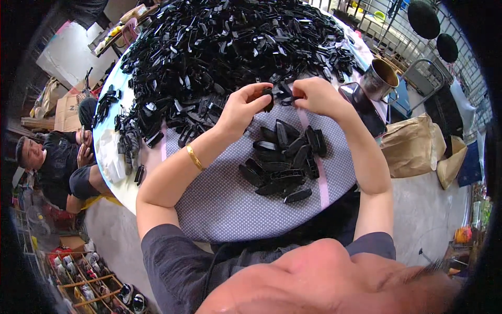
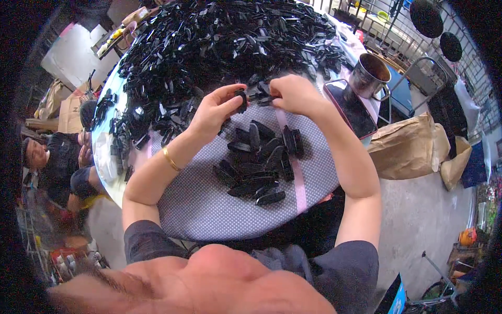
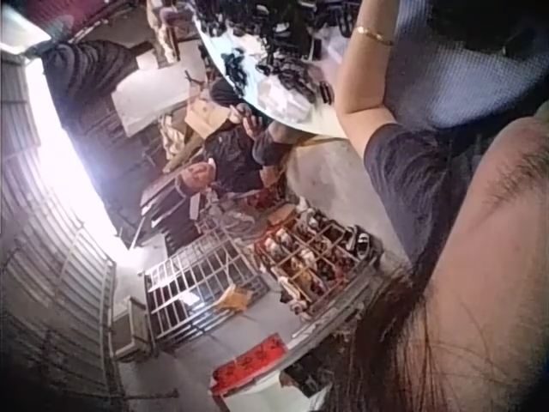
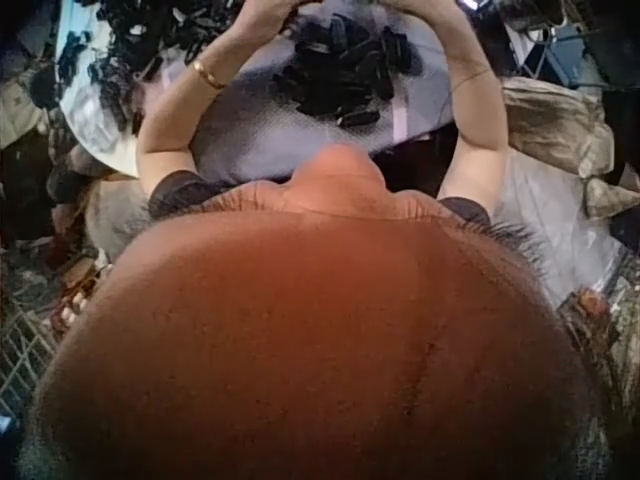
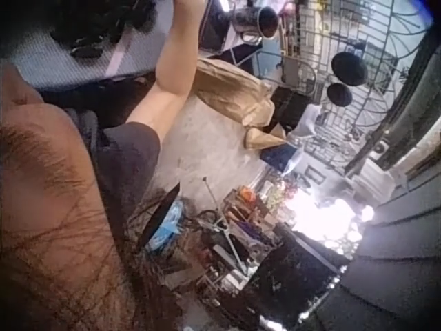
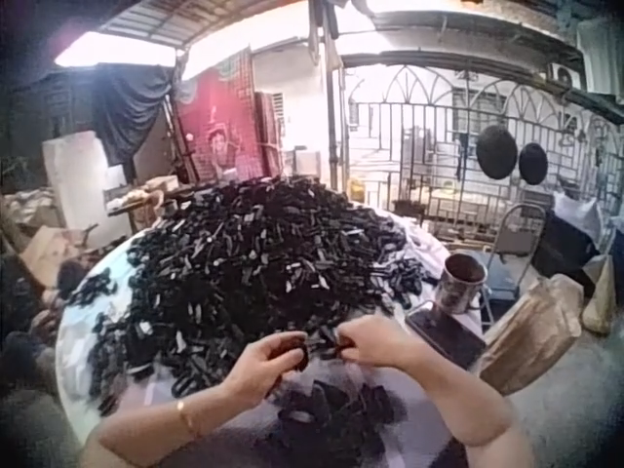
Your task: Inspecting and sorting small black plastic components on a table in a workshop area.
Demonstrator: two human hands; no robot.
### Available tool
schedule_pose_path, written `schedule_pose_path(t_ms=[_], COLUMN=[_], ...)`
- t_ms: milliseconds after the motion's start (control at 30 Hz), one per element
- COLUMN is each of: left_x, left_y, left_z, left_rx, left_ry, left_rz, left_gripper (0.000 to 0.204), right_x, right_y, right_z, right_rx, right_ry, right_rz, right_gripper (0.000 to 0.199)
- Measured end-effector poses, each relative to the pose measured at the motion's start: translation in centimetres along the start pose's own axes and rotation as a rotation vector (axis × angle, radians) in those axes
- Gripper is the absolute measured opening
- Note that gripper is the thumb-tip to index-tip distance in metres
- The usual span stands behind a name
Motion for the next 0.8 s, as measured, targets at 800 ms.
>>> schedule_pose_path(t_ms=[800], left_x=[-0.2], left_y=[-1.6], left_z=[1.5], left_rx=[-0.058], left_ry=[0.239], left_rz=[0.191], left_gripper=[0.029], right_x=[0.3], right_y=[-1.2], right_z=[-5.7], right_rx=[-0.533], right_ry=[0.025], right_rz=[0.311], right_gripper=[0.027])
Point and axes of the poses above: each hand's wrist, its own x-axis away from the middle knuckle, its own y-axis out of the palm, z = x × y, the point moved 6 cm from there along -x, towards the middle knuckle, and after that the axes turned 10 degrees about z, right-handed, at the moved point
